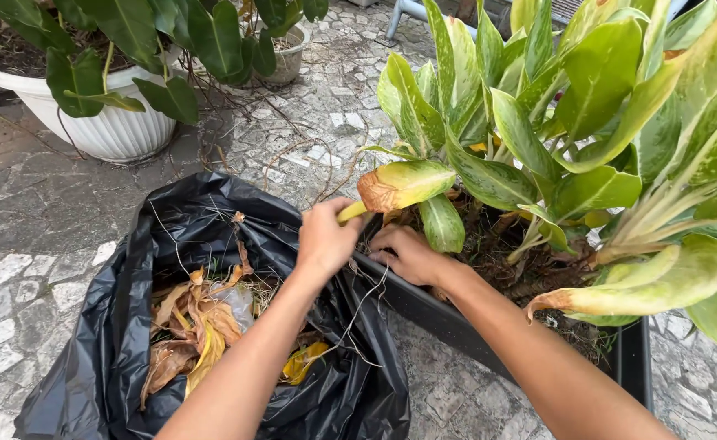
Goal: Removing dead leaves and debris from potted plants in an outdoor garden.
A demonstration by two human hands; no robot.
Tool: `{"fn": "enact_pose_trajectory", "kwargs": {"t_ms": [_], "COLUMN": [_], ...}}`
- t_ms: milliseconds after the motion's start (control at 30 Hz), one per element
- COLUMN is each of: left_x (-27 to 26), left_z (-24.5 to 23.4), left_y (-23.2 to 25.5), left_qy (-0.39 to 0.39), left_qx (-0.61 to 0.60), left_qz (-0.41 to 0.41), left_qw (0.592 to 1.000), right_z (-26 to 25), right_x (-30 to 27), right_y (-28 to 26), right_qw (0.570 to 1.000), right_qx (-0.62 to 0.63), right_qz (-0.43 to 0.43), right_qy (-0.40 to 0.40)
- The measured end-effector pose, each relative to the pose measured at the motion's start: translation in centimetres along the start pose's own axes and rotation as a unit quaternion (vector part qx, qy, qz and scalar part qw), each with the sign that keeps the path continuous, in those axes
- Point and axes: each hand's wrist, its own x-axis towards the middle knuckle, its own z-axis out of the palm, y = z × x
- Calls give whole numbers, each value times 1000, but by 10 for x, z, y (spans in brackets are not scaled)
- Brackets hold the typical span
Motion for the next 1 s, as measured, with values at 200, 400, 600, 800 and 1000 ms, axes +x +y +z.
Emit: {"fn": "enact_pose_trajectory", "kwargs": {"t_ms": [200, 400, 600, 800, 1000], "left_x": [8, 5, 5, -8, -12], "left_z": [-2, -5, -3, -24, -59], "left_y": [-24, -22, -30, -29, -62], "left_qy": [-2, -41, -72, -97, -117], "left_qx": [-63, -76, -84, -93, -77], "left_qz": [78, 79, 98, 85, 71], "left_qw": [995, 993, 989, 987, 988], "right_z": [65, 26, -50, -69, -83], "right_x": [7, 7, -10, -58, -96], "right_y": [53, 10, -68, -78, -104], "right_qw": [957, 853, 687, 549, 526], "right_qx": [251, 430, 594, 762, 790], "right_qz": [125, 253, 314, 180, 142], "right_qy": [76, 150, 277, 292, 279]}}
